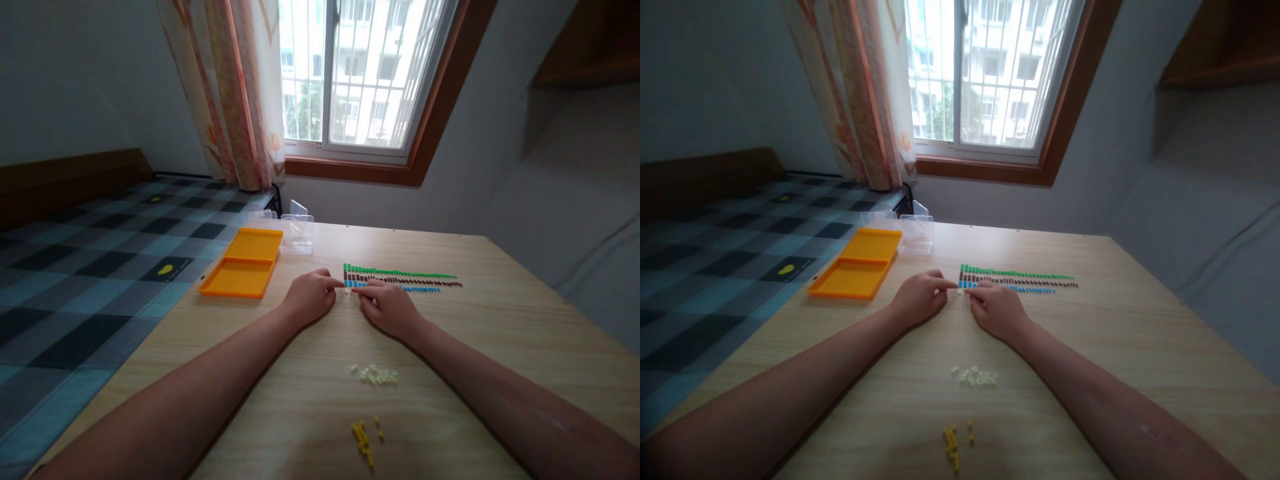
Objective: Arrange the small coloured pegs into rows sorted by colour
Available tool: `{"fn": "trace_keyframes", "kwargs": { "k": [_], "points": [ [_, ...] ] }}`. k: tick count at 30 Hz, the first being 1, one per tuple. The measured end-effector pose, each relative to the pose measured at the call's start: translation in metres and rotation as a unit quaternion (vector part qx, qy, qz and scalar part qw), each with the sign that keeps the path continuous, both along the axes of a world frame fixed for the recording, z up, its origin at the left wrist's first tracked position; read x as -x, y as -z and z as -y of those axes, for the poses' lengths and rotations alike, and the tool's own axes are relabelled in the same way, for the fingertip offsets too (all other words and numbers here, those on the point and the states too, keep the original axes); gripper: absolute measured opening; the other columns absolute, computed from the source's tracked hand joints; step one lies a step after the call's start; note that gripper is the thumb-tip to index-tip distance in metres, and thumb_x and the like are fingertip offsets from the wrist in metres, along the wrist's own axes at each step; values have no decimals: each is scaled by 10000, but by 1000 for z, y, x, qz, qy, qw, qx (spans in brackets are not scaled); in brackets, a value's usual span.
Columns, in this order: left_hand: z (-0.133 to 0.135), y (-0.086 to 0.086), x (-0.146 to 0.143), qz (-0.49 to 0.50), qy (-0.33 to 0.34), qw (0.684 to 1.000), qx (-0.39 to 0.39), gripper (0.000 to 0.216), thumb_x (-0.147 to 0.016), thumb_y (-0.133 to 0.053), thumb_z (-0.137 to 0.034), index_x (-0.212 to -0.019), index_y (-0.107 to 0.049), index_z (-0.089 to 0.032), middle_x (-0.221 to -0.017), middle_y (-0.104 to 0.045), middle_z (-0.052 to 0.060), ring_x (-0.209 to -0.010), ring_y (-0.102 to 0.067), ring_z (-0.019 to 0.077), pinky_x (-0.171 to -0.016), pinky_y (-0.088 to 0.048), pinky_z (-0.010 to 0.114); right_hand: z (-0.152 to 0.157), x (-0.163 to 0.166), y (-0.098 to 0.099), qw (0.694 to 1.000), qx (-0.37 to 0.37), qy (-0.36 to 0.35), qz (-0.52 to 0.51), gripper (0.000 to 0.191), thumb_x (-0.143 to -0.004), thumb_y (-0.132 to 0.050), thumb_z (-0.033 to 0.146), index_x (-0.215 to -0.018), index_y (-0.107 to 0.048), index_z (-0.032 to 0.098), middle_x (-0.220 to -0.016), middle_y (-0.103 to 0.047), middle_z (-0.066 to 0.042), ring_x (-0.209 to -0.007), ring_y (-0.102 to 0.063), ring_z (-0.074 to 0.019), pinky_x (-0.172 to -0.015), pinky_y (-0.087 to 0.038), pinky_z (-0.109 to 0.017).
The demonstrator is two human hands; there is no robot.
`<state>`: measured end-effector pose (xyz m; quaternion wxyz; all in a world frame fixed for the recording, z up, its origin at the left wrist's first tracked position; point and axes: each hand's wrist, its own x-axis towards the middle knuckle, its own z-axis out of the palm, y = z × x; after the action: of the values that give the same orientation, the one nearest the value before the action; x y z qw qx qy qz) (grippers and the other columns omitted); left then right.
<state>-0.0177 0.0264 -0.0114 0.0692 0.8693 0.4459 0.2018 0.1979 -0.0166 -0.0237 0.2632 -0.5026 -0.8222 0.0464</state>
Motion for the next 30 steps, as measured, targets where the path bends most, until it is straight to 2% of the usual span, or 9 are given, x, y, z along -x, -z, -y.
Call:
{"fn": "trace_keyframes", "kwargs": {
  "k": [24,30],
  "points": [
    [0,0,1,-10,12,1000,6,348,-845,-536,-220,-1052,-775,-366,-960,-699,5,-791,-651,170,-720,-500,283,-2,0,1,1000,6,0,6,290,-917,-522,233,-1063,-771,245,-856,-707,-37,-762,-633,-163,-670,-425,-257],
    [0,-1,1,-13,18,1000,4,343,-849,-539,-224,-1066,-776,-342,-959,-700,18,-789,-645,161,-722,-499,266,-1,0,0,1000,2,-4,12,289,-919,-517,231,-1058,-770,235,-865,-712,-44,-773,-634,-163,-677,-438,-251]
  ]
}}
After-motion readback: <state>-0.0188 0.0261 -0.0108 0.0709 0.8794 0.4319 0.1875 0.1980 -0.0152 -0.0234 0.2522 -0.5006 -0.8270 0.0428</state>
